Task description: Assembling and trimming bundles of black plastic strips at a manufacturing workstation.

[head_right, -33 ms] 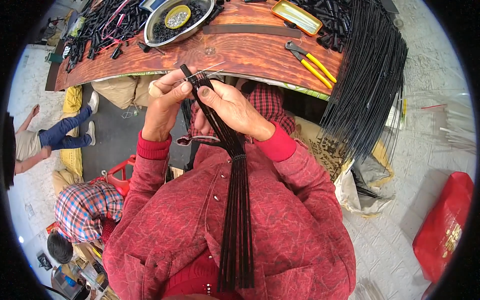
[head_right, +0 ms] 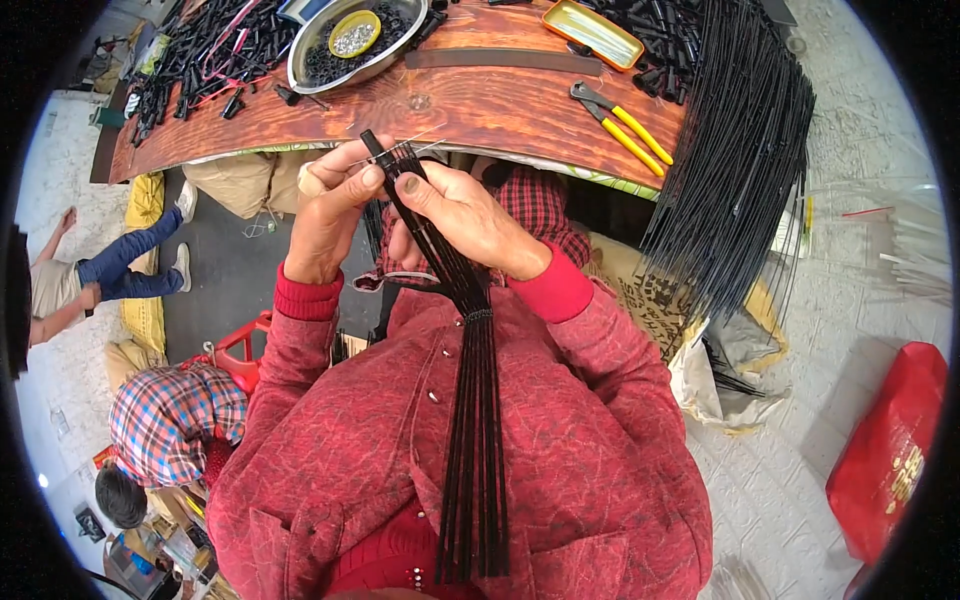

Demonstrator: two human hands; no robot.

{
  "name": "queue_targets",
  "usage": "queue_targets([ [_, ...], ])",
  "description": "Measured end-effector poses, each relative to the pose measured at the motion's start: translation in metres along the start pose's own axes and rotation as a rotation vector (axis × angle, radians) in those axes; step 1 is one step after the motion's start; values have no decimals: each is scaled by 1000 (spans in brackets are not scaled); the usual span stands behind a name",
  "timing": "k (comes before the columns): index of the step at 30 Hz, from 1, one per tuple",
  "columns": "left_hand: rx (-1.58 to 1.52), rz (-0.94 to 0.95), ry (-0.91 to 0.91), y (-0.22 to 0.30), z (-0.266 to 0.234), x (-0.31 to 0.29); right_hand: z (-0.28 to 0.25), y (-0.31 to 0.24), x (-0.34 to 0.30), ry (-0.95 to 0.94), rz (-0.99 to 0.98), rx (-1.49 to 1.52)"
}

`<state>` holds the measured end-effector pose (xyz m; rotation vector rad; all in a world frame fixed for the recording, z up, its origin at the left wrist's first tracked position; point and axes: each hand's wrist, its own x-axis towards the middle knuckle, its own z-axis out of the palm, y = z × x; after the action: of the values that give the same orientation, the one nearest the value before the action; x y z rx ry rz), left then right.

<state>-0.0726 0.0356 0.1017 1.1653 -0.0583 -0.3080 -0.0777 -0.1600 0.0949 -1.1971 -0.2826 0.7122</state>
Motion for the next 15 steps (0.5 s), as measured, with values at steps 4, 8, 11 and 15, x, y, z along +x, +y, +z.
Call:
queue_targets([
  [4, -25, 2, -25, 2, -3, -1, -1, -3, 0, -61, 34, 61],
  [8, 73, 0, -60, 8, -4, 2, -2, -6, 1, -75, 48, 51],
  [11, 148, 16, -36, 11, 3, 4, 1, -2, 3, -35, -40, 130],
  [15, 334, 84, -43, 13, 3, 12, 4, 6, 9, 49, -156, 236],
])
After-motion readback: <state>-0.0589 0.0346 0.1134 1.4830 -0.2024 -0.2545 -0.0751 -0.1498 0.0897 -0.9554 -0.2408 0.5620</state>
